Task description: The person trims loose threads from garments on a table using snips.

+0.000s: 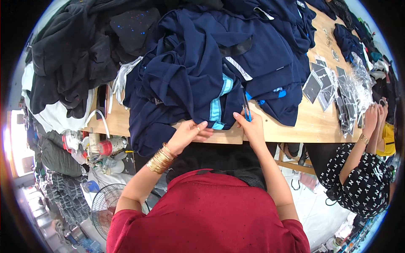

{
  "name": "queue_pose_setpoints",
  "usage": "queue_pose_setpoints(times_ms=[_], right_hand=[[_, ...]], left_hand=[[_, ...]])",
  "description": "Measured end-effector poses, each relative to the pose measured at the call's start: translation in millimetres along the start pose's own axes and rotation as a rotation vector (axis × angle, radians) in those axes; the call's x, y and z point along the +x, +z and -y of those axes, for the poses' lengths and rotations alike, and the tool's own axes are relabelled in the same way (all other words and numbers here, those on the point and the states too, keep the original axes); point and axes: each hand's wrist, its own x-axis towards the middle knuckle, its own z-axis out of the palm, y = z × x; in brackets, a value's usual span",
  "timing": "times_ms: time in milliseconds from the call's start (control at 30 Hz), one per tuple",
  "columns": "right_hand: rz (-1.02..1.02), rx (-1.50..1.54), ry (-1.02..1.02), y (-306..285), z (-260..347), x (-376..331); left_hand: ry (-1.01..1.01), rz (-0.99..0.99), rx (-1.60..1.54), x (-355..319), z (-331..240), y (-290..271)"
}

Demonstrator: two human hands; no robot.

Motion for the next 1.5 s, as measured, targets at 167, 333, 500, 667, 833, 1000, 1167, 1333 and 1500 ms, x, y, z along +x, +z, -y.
queue_pose_setpoints(times_ms=[167, 333, 500, 667, 833, 1000, 1167, 1333, 1500], right_hand=[[0.001, 0.392, 0.066, 1, 52, -19], [-0.042, 0.479, 0.007, 1, 76, -31], [-0.038, 0.547, 0.018, 2, 83, -33], [0.047, 0.687, 0.095, -2, 87, -31], [0.052, 0.720, 0.086, -5, 91, -31], [0.003, 0.677, 0.134, -21, 94, -35], [-0.304, -0.109, -0.035, -104, 29, -14], [-0.758, -0.646, -0.153, -184, -43, -21], [-0.839, -0.820, -0.205, -187, -82, -6]], left_hand=[[0.377, -0.070, -0.399, -14, -26, 12], [0.526, -0.007, -0.518, -26, -47, 22], [0.536, 0.024, -0.626, -29, -57, 22], [0.528, 0.073, -0.694, -28, -63, 20], [0.509, 0.106, -0.734, -24, -65, 20], [0.446, -0.014, -0.090, -40, -57, 37], [0.383, 0.490, 0.617, -58, -75, 14], [0.701, -0.226, 0.168, -48, -132, -54], [0.745, -0.481, 0.382, 35, -161, -138]])
